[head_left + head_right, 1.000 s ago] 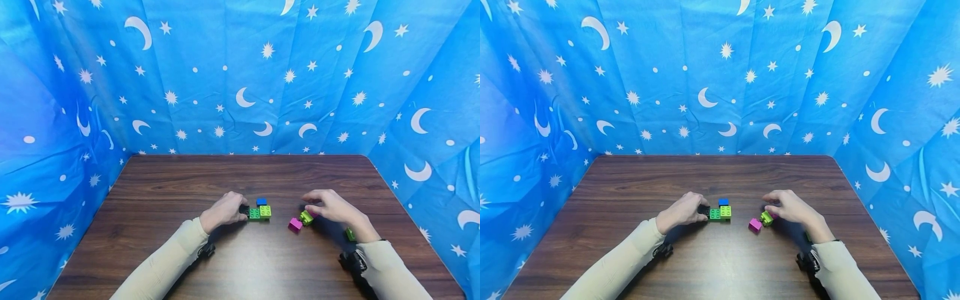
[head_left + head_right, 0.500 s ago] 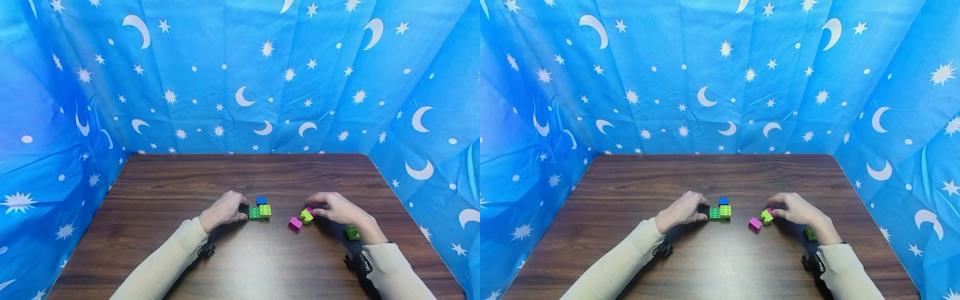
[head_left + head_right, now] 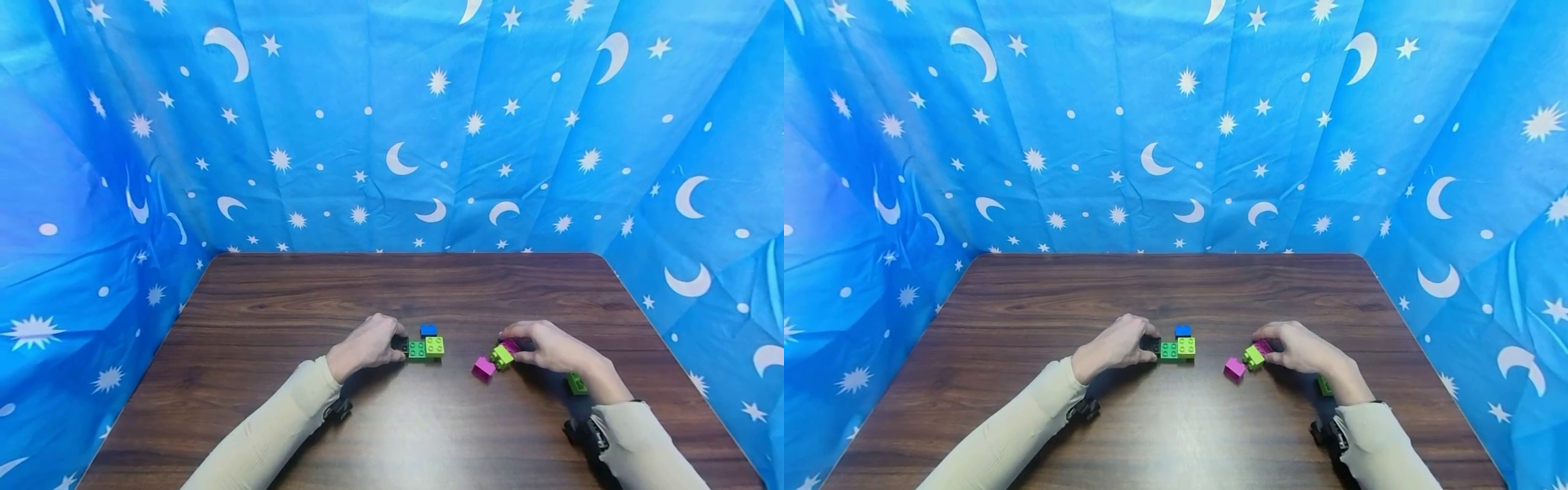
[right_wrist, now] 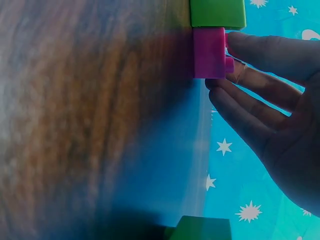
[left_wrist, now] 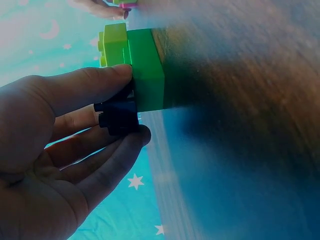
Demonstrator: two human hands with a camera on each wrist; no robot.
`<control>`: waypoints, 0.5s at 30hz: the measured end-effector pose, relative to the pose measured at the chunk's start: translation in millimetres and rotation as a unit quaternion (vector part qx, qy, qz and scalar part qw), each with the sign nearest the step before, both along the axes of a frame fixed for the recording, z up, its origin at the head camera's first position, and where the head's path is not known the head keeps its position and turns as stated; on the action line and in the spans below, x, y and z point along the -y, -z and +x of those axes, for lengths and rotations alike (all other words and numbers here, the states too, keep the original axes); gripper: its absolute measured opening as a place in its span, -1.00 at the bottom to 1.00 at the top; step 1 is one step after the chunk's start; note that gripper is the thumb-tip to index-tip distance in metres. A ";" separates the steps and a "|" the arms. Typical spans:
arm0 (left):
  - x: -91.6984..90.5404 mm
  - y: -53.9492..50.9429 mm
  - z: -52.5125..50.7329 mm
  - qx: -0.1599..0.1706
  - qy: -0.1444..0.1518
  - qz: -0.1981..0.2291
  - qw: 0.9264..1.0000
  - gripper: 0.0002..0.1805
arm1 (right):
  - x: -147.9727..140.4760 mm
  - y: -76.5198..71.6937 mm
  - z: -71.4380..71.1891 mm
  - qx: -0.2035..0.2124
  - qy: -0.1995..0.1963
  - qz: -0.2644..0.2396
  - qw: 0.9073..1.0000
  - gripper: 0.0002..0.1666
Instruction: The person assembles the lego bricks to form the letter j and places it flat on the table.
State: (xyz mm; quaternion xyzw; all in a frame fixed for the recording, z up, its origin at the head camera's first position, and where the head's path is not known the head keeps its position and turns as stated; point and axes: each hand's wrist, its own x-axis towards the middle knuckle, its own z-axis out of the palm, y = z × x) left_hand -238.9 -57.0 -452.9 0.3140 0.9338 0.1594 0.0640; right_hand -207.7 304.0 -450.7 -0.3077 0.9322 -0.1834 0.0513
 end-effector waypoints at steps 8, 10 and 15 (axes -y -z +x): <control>-0.7 -0.9 0.4 0.006 -0.001 0.005 1.000 -0.60 | -0.7 6.1 -1.8 -0.027 -0.003 0.011 1.000 -0.61; -0.8 -0.7 0.2 0.004 0.000 0.004 1.000 -0.60 | -0.9 7.1 -2.2 -0.034 -0.008 0.010 0.999 -0.62; -0.7 -0.1 0.0 -0.005 0.004 0.002 1.000 -0.61 | -2.3 7.3 -2.7 -0.038 -0.016 0.006 0.999 -0.62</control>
